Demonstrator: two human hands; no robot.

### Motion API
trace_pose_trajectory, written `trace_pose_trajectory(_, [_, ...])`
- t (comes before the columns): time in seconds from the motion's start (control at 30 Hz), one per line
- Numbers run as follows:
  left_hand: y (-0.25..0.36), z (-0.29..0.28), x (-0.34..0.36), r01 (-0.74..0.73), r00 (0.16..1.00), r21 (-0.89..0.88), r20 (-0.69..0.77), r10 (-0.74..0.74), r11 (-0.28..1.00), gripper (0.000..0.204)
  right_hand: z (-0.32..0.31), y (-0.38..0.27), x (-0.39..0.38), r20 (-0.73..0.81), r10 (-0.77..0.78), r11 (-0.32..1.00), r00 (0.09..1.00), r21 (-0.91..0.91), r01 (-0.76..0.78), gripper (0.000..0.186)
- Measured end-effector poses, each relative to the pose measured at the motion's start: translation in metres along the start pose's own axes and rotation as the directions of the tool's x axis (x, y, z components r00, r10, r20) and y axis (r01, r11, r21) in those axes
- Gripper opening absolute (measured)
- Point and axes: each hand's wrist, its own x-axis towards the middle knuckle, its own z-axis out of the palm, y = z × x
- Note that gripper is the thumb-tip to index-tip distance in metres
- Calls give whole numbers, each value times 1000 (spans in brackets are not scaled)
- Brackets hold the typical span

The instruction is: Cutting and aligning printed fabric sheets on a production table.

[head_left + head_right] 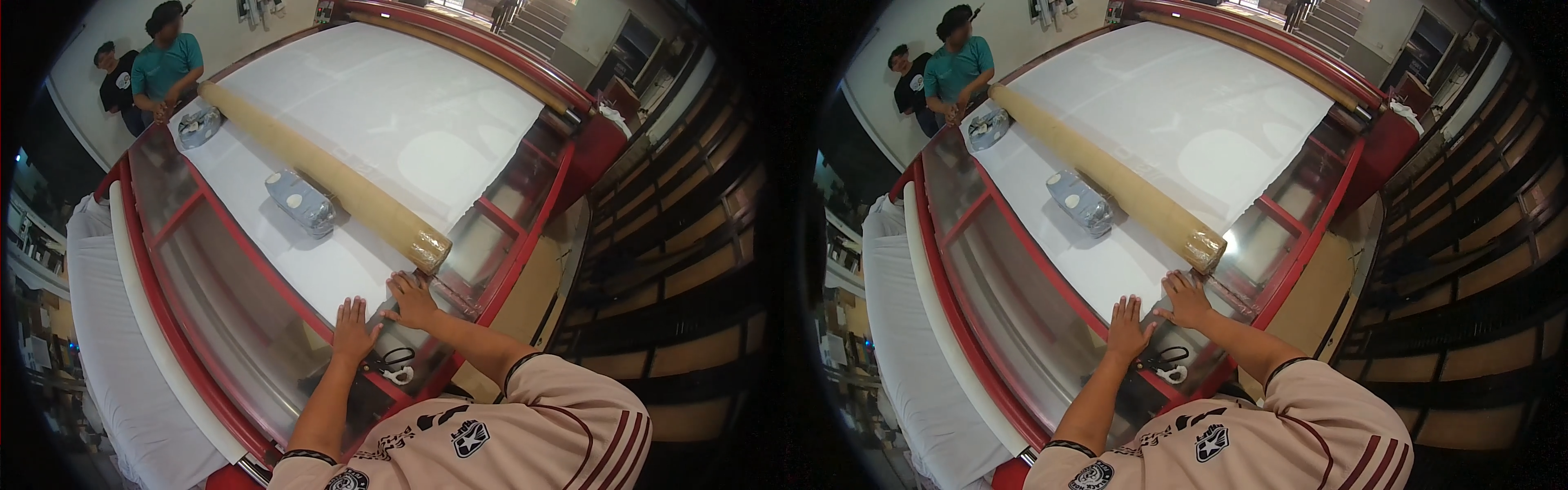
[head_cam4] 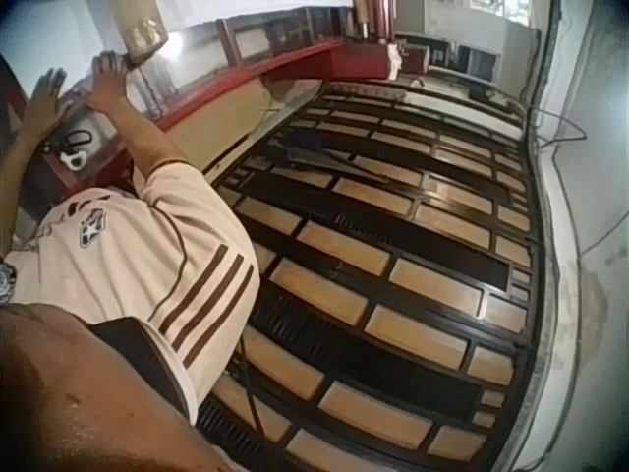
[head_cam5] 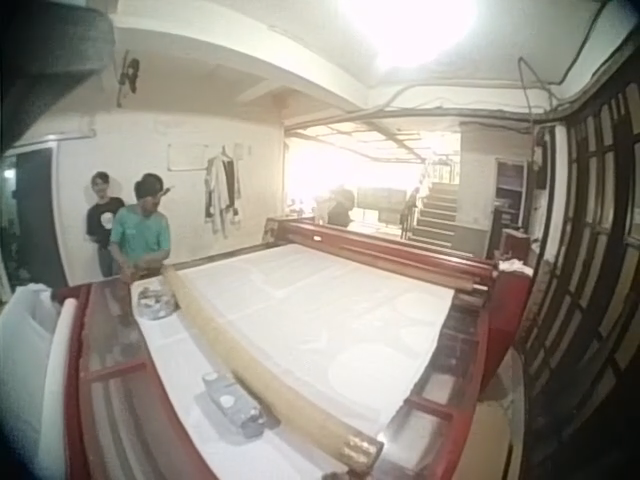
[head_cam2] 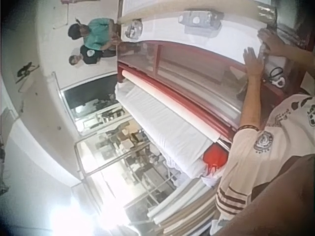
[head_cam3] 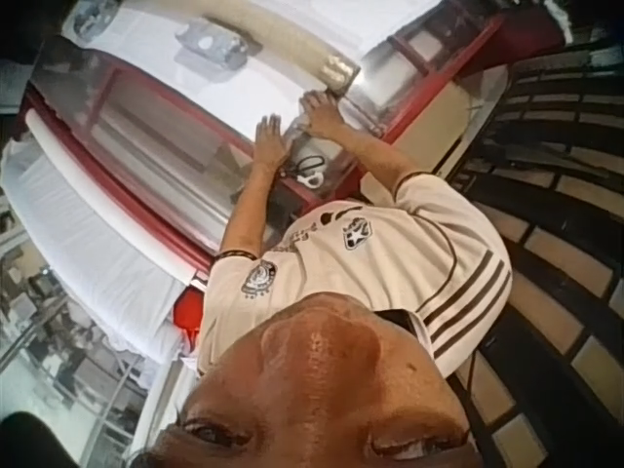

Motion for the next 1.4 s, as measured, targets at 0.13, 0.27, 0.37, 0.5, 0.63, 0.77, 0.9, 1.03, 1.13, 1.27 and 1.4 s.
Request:
trace_pose_trajectory(0.13, [5,-3,1,6,1000,34,11,-6,999,77,-2,1,0,3,-4,1000,1000,3,4,88])
trace_pose_trajectory(0.27, [6,-6,-3,34,999,35,38,-35,999,78,-9,-7,1,49,-3,999,999,-32,4,89])
trace_pose_trajectory(0.37, [5,-15,-10,54,993,-11,105,-53,998,79,-14,-16,2,133,15,999,991,-44,-9,89])
trace_pose_trajectory(0.5, [-6,-46,-64,258,955,-93,-124,-268,962,75,9,-21,-3,-13,29,1000,999,8,-29,83])
trace_pose_trajectory(0.63, [-72,-81,-211,622,715,-32,-385,-584,783,69,13,-52,-52,-225,-325,883,918,276,380,72])
trace_pose_trajectory(0.77, [-133,-93,-386,945,66,-228,-565,-822,233,67,6,-85,-100,-99,-640,704,762,323,632,62])
trace_pose_trajectory(0.9, [-153,-80,-512,735,-407,-677,-391,-826,-42,67,25,-105,-100,-124,-624,723,771,281,631,47])
trace_pose_trajectory(1.03, [-166,-65,-501,241,-366,-970,-56,-929,-37,57,12,-113,-82,0,-632,741,775,294,604,38])
trace_pose_trajectory(1.13, [-189,-52,-494,-156,-265,-982,146,-953,-107,51,-10,-126,-73,95,-690,713,717,257,652,44])
trace_pose_trajectory(1.27, [-228,-43,-521,-305,-449,-920,366,-815,-245,55,-14,-136,-72,143,-691,709,708,325,626,49])
trace_pose_trajectory(1.4, [-247,-42,-513,528,-487,-807,-30,-873,-267,60,-20,-149,-79,114,-634,723,765,437,534,52])
